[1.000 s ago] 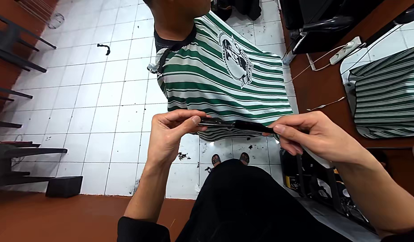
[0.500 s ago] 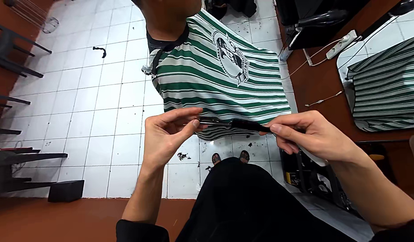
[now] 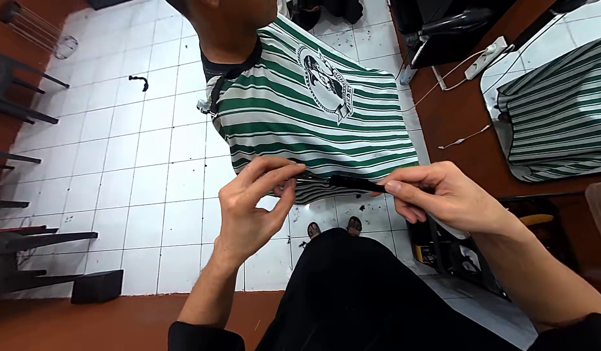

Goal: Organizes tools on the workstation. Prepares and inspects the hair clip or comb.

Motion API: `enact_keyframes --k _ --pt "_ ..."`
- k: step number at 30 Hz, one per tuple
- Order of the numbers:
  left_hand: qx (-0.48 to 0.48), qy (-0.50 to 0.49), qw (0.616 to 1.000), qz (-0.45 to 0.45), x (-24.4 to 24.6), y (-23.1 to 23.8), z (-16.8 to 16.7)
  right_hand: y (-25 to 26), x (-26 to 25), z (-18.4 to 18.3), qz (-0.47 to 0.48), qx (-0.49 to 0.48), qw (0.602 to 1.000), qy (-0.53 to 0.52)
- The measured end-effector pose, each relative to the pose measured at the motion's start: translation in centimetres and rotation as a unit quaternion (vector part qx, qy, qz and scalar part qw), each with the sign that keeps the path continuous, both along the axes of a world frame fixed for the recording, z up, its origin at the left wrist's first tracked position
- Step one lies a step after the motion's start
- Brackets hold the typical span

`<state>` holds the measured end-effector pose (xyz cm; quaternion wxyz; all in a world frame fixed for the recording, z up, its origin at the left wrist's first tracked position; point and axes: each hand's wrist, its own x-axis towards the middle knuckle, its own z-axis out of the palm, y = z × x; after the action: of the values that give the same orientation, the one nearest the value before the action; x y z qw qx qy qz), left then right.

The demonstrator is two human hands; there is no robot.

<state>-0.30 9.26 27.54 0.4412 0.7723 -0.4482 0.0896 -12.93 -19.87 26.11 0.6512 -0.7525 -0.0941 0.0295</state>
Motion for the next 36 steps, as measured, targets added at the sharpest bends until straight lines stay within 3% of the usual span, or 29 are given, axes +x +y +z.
enact_keyframes --k 9,19,36 --pt "-0.007 0.037 0.999 0.008 -0.8 -0.4 0.2 -0.2 -0.7 -0.4 0.003 0.015 1.0 0.012" --pt "-0.009 0.196 0.98 -0.003 -0.3 -0.2 0.9 -0.5 -0.9 -0.6 0.005 0.01 1.0 0.014" --pt "0.048 0.196 0.979 -0.028 0.6 -0.3 1.2 -0.3 -1.6 -1.3 -0.036 -0.008 0.999 -0.003"
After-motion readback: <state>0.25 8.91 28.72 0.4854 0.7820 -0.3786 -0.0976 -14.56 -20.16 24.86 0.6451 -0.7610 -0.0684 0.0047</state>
